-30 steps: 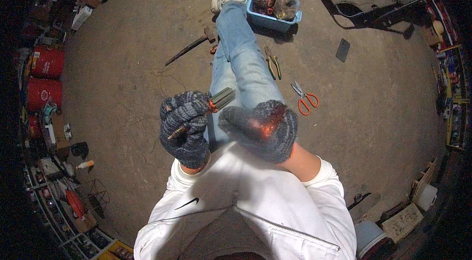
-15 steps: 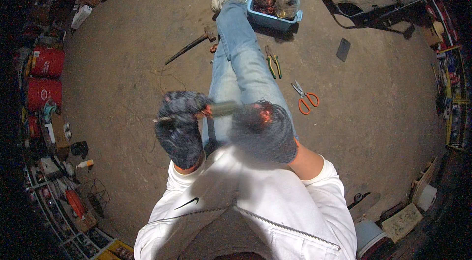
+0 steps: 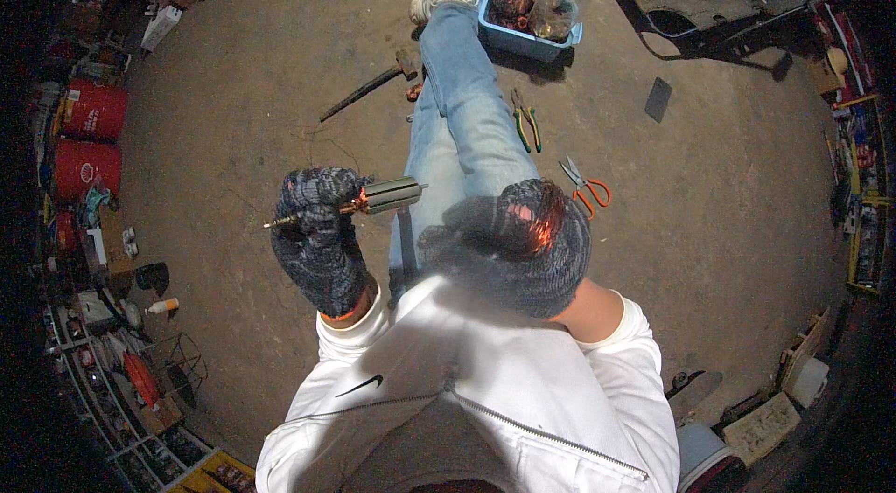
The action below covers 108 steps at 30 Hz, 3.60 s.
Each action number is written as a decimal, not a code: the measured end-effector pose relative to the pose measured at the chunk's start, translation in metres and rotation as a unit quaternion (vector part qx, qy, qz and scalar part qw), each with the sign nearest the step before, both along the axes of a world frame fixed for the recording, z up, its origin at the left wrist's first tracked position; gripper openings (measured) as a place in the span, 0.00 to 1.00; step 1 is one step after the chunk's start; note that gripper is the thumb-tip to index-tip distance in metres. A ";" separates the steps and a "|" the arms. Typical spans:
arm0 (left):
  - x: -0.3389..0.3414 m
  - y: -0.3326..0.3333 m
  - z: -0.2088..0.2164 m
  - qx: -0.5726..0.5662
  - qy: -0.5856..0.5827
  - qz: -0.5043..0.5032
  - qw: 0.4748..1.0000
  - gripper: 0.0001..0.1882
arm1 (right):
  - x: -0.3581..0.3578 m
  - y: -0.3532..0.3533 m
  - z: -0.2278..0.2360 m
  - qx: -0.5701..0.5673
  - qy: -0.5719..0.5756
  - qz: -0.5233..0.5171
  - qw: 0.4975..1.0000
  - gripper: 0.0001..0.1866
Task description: The person sits on the floor and assembles a small electronic component by hand, wrapping copper wire around a cylindrical part and trimming the excess with scissors. The workspace includes tools and a container of parts nearby.
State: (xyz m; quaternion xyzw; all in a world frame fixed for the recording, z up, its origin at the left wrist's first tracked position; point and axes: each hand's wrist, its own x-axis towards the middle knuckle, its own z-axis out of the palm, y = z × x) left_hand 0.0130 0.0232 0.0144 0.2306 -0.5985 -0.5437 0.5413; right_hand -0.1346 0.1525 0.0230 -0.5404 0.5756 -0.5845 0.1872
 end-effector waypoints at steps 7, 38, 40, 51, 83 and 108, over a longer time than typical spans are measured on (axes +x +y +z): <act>-0.001 0.006 0.000 -0.100 -0.002 -0.006 0.995 0.08 | 0.008 -0.021 -0.004 -0.002 0.224 -0.012 0.975 0.16; -0.018 -0.003 -0.015 0.053 0.014 -0.051 0.997 0.07 | 0.004 -0.026 -0.009 0.166 -0.040 -0.039 0.985 0.10; -0.022 0.000 -0.014 0.134 0.087 -0.056 0.986 0.05 | 0.007 -0.028 -0.008 0.156 0.068 -0.023 0.985 0.08; -0.015 0.003 -0.025 0.237 0.023 -0.099 0.966 0.15 | 0.011 -0.022 -0.002 0.267 -0.149 0.031 0.951 0.12; -0.014 0.002 -0.009 0.123 0.123 -0.079 0.982 0.04 | -0.004 -0.007 -0.027 0.187 -0.241 0.042 0.951 0.08; -0.004 0.007 -0.002 -0.123 -0.035 -0.112 0.985 0.20 | 0.003 -0.005 -0.026 0.218 -0.216 0.088 0.948 0.14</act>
